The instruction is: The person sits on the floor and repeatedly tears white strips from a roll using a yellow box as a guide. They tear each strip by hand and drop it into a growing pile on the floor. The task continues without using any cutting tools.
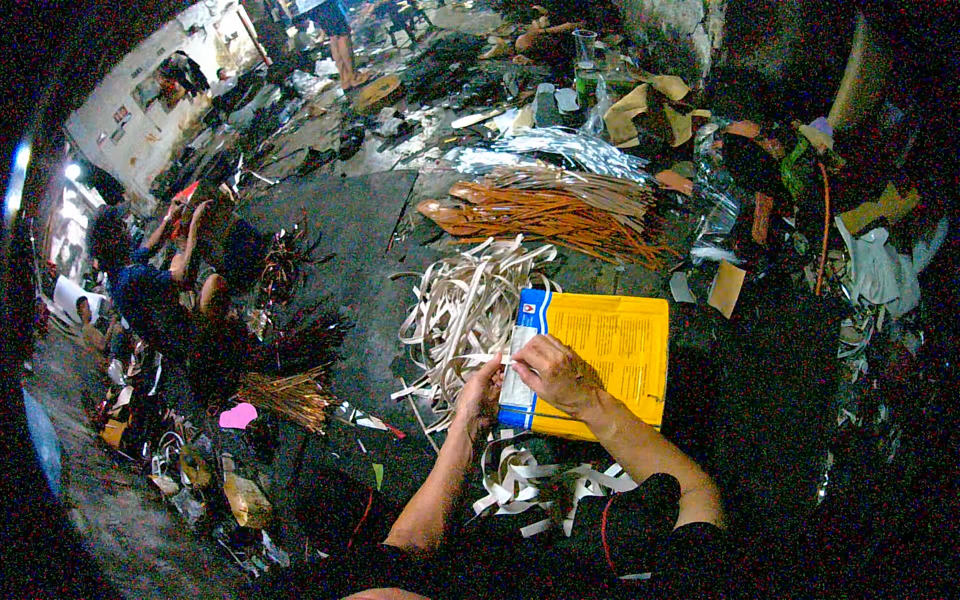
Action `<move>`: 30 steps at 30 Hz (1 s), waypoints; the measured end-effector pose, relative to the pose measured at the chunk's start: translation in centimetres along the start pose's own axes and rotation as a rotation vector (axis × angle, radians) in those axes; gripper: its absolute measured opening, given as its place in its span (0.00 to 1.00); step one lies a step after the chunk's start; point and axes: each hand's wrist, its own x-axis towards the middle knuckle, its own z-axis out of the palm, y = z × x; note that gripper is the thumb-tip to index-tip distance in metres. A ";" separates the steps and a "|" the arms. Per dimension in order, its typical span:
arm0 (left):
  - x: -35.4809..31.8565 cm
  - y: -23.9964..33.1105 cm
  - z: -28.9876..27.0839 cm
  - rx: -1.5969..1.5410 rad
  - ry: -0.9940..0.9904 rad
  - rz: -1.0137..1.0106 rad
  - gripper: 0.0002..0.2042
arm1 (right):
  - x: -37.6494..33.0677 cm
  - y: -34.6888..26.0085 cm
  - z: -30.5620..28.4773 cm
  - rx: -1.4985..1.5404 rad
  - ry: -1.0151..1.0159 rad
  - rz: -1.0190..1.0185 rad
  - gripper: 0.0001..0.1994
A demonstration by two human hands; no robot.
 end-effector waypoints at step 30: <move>-5.2 2.4 5.9 0.322 0.085 0.180 0.11 | -1.7 1.1 -0.3 -0.010 -0.027 0.036 0.06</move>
